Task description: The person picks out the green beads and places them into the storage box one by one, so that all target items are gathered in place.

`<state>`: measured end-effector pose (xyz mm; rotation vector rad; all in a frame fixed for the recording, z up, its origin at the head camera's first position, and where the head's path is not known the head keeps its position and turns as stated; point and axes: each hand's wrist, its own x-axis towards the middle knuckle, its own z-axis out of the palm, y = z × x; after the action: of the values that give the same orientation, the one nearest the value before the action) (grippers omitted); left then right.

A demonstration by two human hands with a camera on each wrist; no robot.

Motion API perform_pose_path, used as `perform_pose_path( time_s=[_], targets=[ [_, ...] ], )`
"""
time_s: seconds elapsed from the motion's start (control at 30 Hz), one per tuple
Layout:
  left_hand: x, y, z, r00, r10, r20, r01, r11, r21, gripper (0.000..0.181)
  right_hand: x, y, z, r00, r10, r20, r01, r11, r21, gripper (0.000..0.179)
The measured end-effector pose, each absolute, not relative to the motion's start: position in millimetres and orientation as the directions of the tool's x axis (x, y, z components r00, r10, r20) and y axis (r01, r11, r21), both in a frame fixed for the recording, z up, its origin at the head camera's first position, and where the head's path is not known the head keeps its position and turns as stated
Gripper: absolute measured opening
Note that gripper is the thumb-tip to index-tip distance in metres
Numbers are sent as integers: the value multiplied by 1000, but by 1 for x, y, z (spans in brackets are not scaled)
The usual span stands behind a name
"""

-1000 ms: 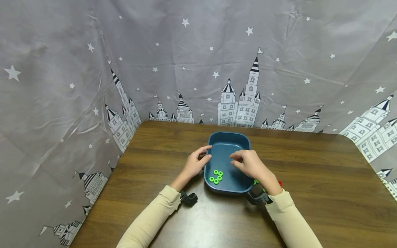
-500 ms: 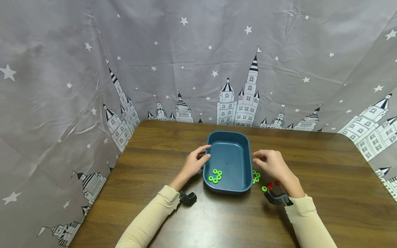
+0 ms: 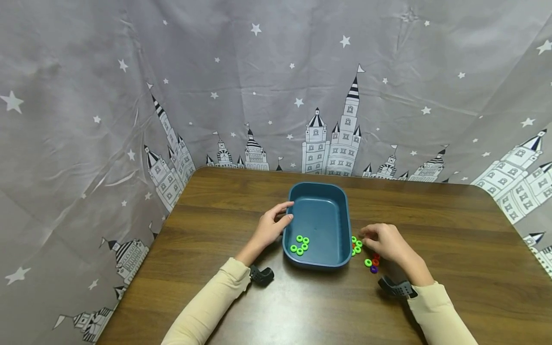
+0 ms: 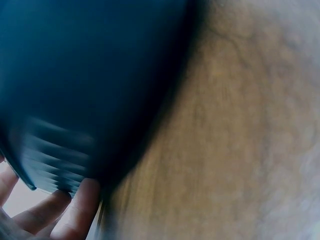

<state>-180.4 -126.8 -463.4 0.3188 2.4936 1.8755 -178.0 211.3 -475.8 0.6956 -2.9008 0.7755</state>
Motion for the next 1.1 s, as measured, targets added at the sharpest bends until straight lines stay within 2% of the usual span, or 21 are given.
perform_pose_path(
  time_s=[0.23,0.57,1.1],
  targets=[
    [-182,-128,-464,-977,179,113,159,270,950,43,-176,215,-482,-890,-418,185,-454,764,-458,14],
    [-201,-129,-499,-984,137,118,152,277,949,42,-175,213,-488,-875,-444,192,-479,743,-467,16],
    [-202,-132,-502,-979,161,128,171,287,943,41,-173,208,-489,-875,-449,179,-478,745,-465,14]
  ],
)
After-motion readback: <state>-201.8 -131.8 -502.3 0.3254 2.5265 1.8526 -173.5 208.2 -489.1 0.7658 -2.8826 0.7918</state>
